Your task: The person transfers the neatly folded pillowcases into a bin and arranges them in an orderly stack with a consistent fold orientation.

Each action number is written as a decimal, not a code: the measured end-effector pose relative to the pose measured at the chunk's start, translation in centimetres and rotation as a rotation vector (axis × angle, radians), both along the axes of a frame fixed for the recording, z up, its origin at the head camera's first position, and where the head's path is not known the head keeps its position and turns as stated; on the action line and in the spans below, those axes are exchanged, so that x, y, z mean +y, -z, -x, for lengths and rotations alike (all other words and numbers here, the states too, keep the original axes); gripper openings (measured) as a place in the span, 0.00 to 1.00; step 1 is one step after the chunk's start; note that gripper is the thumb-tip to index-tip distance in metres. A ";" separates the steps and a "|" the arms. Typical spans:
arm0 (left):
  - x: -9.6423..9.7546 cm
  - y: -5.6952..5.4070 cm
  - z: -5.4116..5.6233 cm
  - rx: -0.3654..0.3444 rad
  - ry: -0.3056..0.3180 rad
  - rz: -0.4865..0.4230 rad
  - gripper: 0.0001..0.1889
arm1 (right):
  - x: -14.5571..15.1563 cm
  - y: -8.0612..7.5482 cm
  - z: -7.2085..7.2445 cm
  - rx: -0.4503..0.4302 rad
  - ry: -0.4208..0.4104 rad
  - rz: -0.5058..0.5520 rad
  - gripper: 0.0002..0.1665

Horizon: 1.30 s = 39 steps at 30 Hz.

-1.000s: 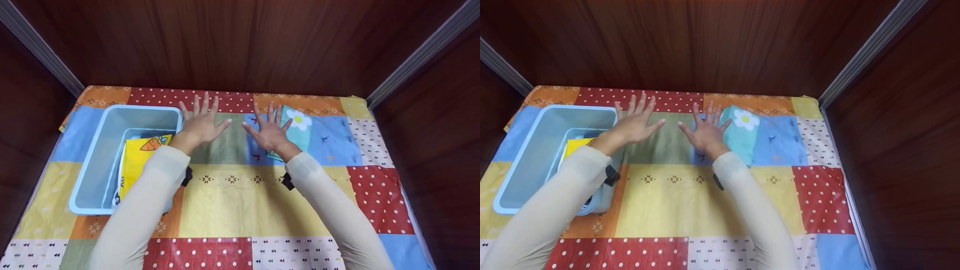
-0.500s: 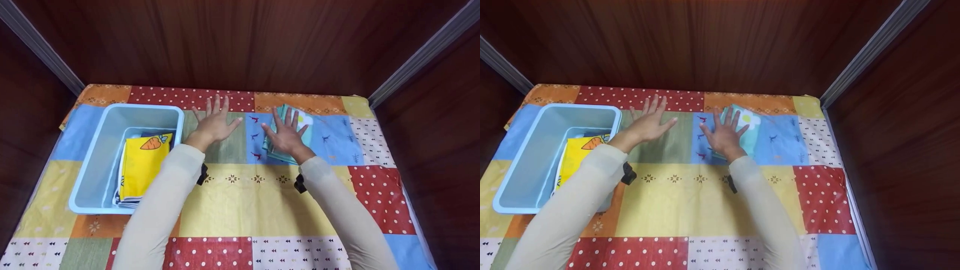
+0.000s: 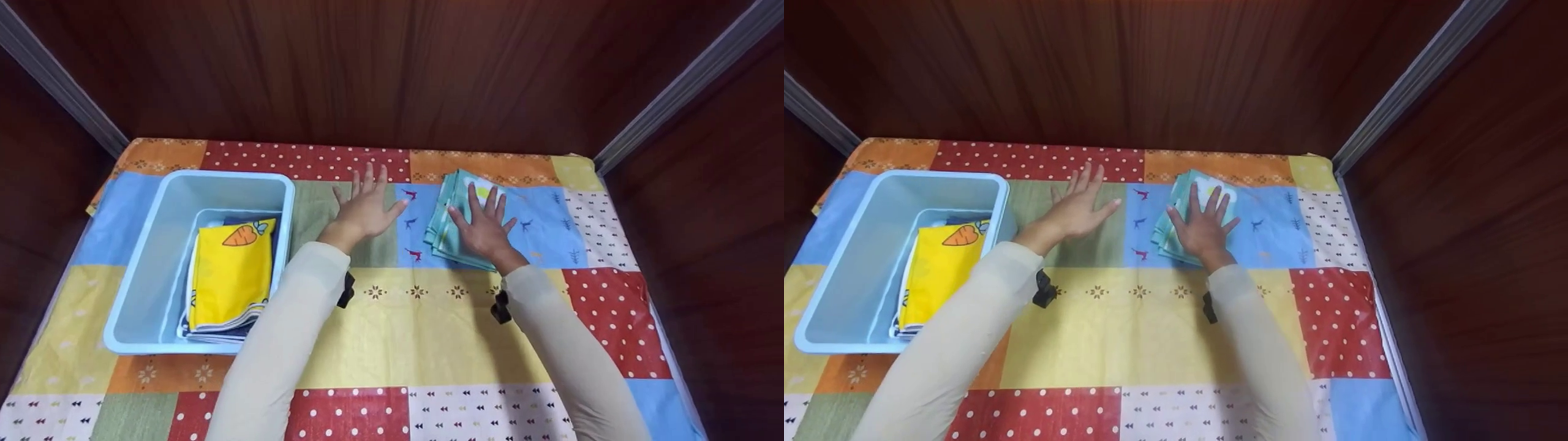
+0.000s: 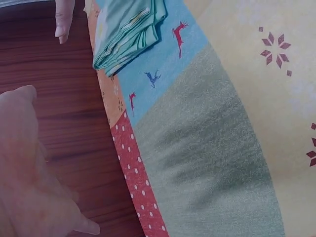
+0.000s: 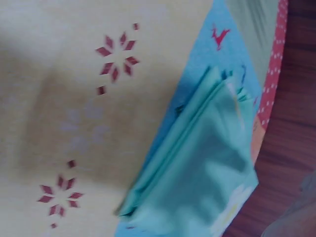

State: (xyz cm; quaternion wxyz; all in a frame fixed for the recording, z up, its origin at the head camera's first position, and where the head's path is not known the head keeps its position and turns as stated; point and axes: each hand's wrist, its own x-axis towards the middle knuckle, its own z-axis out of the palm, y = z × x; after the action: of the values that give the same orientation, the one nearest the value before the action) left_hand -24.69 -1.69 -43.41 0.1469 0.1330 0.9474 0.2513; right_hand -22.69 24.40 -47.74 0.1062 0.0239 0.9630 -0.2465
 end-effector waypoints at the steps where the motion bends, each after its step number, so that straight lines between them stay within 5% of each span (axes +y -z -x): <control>1: 0.0 0.1 0.0 -0.005 -0.004 -0.001 0.47 | 0.2 0.2 0.0 -0.004 0.005 0.002 0.49; 9: 0.9 1.2 -0.5 -0.037 -0.020 -0.022 0.46 | 2.4 2.1 -0.1 -0.030 0.066 0.048 0.50; 25: 7.4 5.7 -1.5 -0.084 -0.040 -0.275 0.44 | 4.3 3.5 -0.2 0.044 0.173 0.254 0.46; 31: 9.0 6.4 -2.6 -0.189 -0.027 -0.212 0.46 | 4.3 3.6 -0.2 0.048 0.232 0.332 0.45; 39: 10.7 6.8 -3.4 -0.208 0.026 -0.074 0.47 | 3.8 4.0 0.3 0.017 0.310 0.479 0.47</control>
State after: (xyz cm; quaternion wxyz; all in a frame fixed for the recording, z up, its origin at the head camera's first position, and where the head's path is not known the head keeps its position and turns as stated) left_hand -21.31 9.01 -50.16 0.2429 0.1240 0.9152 0.2968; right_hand -23.02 28.23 -51.79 0.0616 0.1430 0.8630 -0.4807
